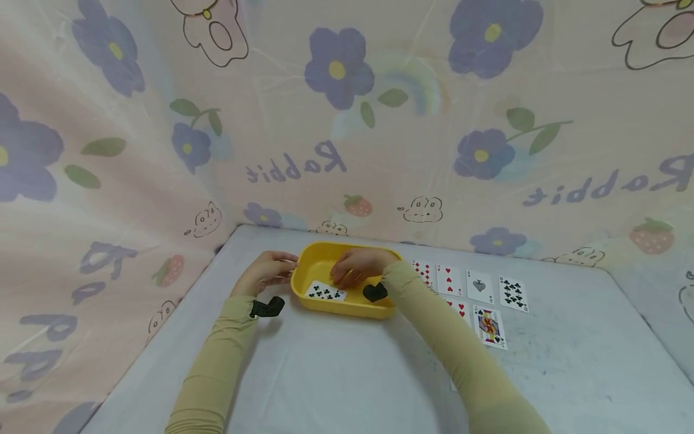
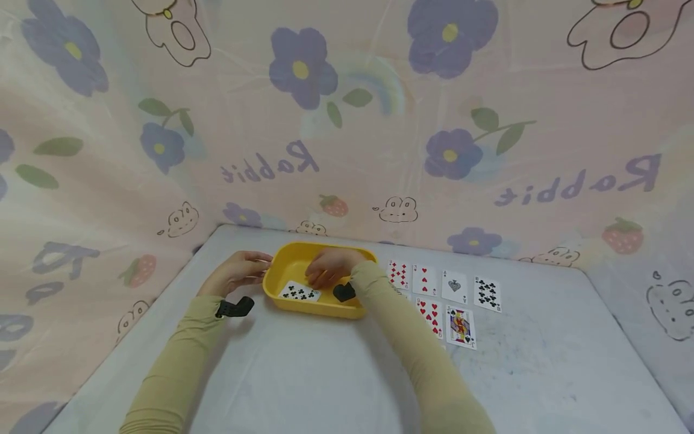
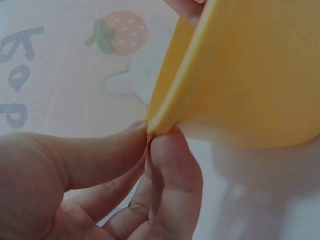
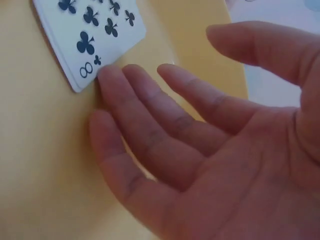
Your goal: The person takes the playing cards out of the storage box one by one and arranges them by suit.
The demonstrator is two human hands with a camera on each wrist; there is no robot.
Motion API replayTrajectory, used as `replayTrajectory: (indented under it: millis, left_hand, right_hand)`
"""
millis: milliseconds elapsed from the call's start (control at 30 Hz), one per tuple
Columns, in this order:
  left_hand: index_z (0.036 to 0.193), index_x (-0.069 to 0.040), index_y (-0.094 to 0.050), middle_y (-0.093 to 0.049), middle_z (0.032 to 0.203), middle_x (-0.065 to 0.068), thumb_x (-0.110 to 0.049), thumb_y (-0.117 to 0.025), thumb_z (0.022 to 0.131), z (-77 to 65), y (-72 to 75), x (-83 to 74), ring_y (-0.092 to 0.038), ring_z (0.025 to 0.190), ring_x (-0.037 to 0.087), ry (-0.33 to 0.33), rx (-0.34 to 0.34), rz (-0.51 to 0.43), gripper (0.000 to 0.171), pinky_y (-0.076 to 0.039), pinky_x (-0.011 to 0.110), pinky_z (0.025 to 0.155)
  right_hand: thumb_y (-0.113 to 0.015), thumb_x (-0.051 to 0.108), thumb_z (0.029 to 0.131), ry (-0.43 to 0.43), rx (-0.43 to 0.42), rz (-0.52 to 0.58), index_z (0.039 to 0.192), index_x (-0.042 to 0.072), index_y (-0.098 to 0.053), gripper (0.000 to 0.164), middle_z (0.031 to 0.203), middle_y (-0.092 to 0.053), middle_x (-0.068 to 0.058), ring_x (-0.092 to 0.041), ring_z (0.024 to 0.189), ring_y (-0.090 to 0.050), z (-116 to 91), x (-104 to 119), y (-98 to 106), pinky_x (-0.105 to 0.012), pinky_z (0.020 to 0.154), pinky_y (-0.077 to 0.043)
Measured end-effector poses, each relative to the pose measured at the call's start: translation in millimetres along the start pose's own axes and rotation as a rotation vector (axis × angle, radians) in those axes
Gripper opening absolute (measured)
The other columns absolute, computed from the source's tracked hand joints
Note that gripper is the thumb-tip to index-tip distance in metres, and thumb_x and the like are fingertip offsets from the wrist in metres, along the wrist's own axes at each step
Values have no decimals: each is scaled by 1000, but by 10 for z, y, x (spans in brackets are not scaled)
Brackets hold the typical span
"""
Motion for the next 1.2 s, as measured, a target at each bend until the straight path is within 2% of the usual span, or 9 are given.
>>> replayTrajectory:
  millis: [133, 300, 433, 700, 867, 1000, 1200]
  left_hand:
    - [123, 0, -59, -62, 110, 16, -10, -62, 94, 2, -5, -8, -62, 87, 23, 12, -7, -6, 31, -56, 29, 74]
    - [123, -1, -59, -62, 110, 16, -10, -62, 94, 5, -18, -17, -63, 88, 24, 24, -16, -14, 31, -56, 29, 74]
    - [124, -1, -59, -63, 107, 15, -10, -61, 94, 11, -26, -24, -63, 86, 22, 24, -24, -9, 31, -56, 29, 73]
    - [123, -1, -59, -63, 106, 15, -11, -63, 94, 17, -16, -10, -63, 83, 21, 15, -25, -1, 31, -56, 29, 72]
    - [123, -1, -59, -62, 109, 17, -12, -62, 94, 20, -13, 5, -62, 85, 23, 16, -19, 7, 31, -56, 29, 73]
    - [123, -1, -59, -61, 110, 18, -12, -62, 94, 21, -8, 9, -62, 84, 22, 6, -13, 14, 31, -56, 28, 73]
    - [124, 1, -58, -60, 111, 20, -10, -60, 95, -3, 0, 11, -60, 80, 20, -21, 13, 6, 31, -56, 28, 72]
  right_hand:
    - [-59, 16, 95, -18, -4, -5, 123, -3, -57, 34, 117, -63, -20, -34, 108, -60, 4, 25, -39, -44, 94, -47]
    - [-61, 16, 93, -36, -23, -61, 119, -3, -61, 32, 110, -66, -16, -32, 103, -61, 19, 61, -66, -43, 92, -48]
    - [-63, 15, 92, -42, -23, -147, 112, 1, -66, 24, 99, -67, -10, -24, 91, -60, 47, 85, -64, -37, 84, -50]
    - [-70, 5, 84, -67, -42, -188, 101, 5, -68, 17, 84, -62, -5, -16, 74, -54, 74, 68, -80, -29, 72, -51]
    - [-69, 3, 84, -74, -97, -229, 102, 4, -68, 18, 83, -62, -4, -15, 73, -54, 33, 19, -26, -27, 70, -52]
    - [-68, 5, 85, -76, -187, -239, 104, 4, -69, 19, 88, -65, -5, -15, 75, -57, -25, -34, 79, -27, 71, -53]
    - [-69, 8, 87, -105, -303, -175, 100, 1, -67, 16, 90, -69, -10, -20, 77, -67, -105, -77, 199, -30, 71, -57]
Point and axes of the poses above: each hand's wrist, its own z-axis towards the middle knuckle, its own y-axis out of the back of the hand, x = y × z, the point moved 1 cm from there along z, towards the middle knuckle
